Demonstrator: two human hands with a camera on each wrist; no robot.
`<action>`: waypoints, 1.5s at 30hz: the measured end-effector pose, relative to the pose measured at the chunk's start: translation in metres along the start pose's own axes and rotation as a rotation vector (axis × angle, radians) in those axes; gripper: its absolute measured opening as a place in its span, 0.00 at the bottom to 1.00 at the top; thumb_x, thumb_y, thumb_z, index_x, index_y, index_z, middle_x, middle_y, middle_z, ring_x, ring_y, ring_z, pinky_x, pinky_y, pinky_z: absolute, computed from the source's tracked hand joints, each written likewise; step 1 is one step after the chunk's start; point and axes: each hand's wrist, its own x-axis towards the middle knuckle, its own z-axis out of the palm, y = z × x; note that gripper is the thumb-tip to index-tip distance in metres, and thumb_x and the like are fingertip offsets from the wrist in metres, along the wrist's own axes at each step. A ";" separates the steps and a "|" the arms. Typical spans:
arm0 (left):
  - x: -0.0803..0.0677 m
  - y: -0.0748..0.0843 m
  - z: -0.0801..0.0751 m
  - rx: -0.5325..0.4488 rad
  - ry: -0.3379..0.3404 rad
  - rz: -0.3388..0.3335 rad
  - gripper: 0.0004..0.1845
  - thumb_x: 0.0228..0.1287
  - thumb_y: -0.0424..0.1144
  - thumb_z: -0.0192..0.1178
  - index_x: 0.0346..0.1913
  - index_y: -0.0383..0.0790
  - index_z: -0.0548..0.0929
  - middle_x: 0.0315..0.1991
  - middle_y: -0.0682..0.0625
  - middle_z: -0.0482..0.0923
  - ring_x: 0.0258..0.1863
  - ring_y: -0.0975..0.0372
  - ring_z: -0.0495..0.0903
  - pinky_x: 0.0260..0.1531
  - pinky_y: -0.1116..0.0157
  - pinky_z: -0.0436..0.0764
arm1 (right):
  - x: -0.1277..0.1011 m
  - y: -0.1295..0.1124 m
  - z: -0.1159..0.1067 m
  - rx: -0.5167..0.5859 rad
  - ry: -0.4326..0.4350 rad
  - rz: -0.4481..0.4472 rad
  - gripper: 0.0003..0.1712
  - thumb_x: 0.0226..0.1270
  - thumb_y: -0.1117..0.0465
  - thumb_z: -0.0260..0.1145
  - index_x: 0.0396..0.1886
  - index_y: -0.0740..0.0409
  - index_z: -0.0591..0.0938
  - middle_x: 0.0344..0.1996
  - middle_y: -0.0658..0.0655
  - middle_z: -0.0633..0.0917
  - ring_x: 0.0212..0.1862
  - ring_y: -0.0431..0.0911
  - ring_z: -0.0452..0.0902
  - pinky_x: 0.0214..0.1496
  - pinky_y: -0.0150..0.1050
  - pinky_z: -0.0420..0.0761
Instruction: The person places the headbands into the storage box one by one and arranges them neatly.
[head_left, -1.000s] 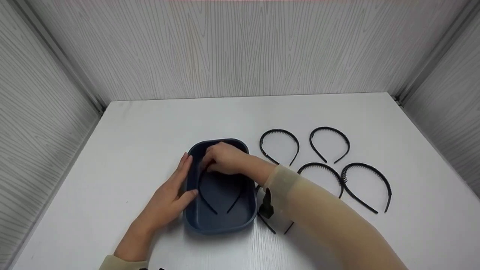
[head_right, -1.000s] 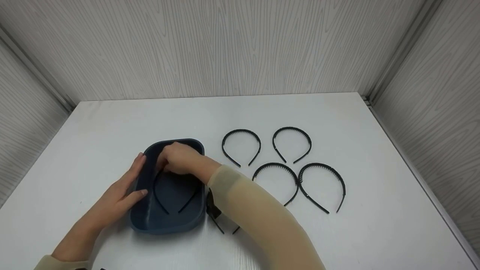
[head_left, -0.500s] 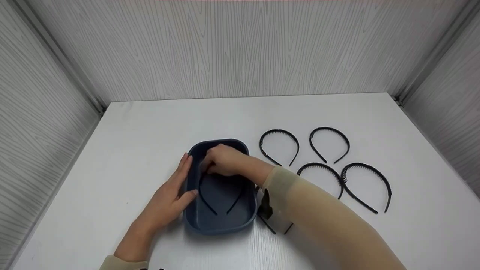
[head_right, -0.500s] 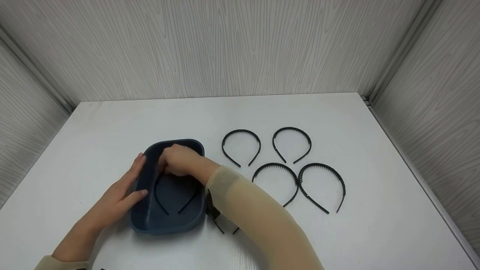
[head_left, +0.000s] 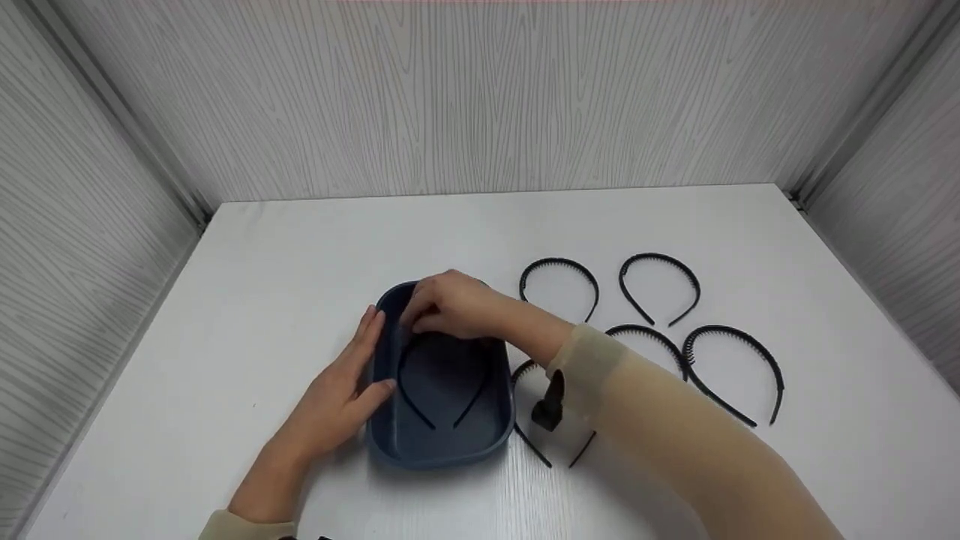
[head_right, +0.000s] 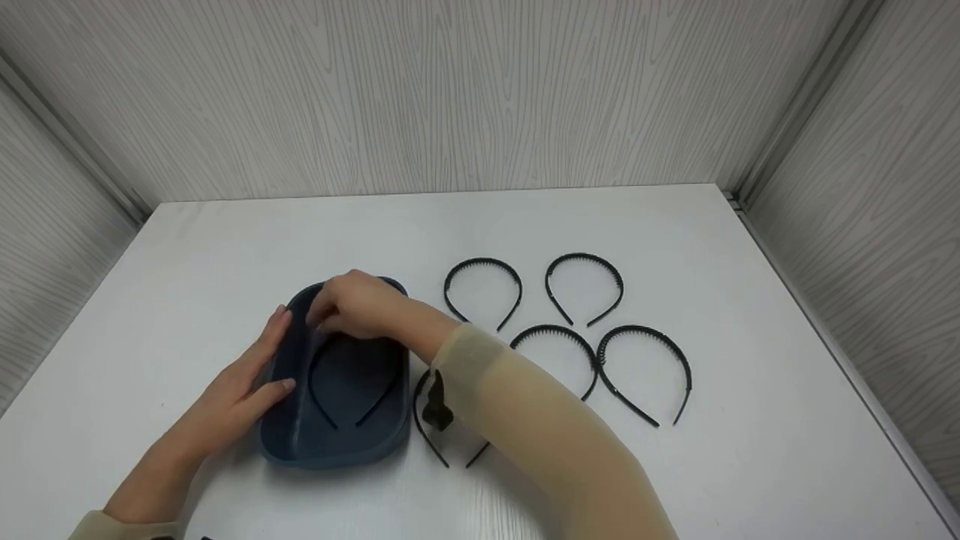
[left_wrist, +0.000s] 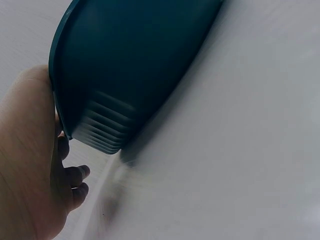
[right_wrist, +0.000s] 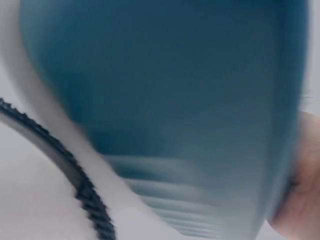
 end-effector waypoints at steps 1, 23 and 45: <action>0.000 0.000 0.000 0.001 -0.001 -0.002 0.46 0.77 0.43 0.59 0.88 0.54 0.45 0.88 0.53 0.40 0.85 0.60 0.46 0.77 0.71 0.47 | -0.003 -0.001 -0.005 0.021 0.018 -0.001 0.12 0.76 0.62 0.70 0.54 0.53 0.93 0.51 0.53 0.90 0.57 0.45 0.84 0.63 0.36 0.79; -0.004 -0.005 0.000 0.007 0.027 0.020 0.46 0.75 0.43 0.60 0.88 0.49 0.47 0.87 0.52 0.42 0.85 0.58 0.46 0.75 0.77 0.43 | -0.158 0.045 -0.121 0.212 0.339 0.242 0.13 0.74 0.61 0.73 0.55 0.49 0.92 0.51 0.49 0.91 0.53 0.41 0.84 0.60 0.40 0.78; -0.007 -0.004 -0.002 0.012 0.026 -0.005 0.46 0.76 0.43 0.60 0.88 0.51 0.47 0.88 0.51 0.42 0.85 0.58 0.45 0.76 0.76 0.43 | -0.304 0.126 -0.110 0.293 0.306 0.587 0.16 0.74 0.57 0.73 0.56 0.57 0.90 0.54 0.53 0.89 0.54 0.38 0.83 0.52 0.28 0.80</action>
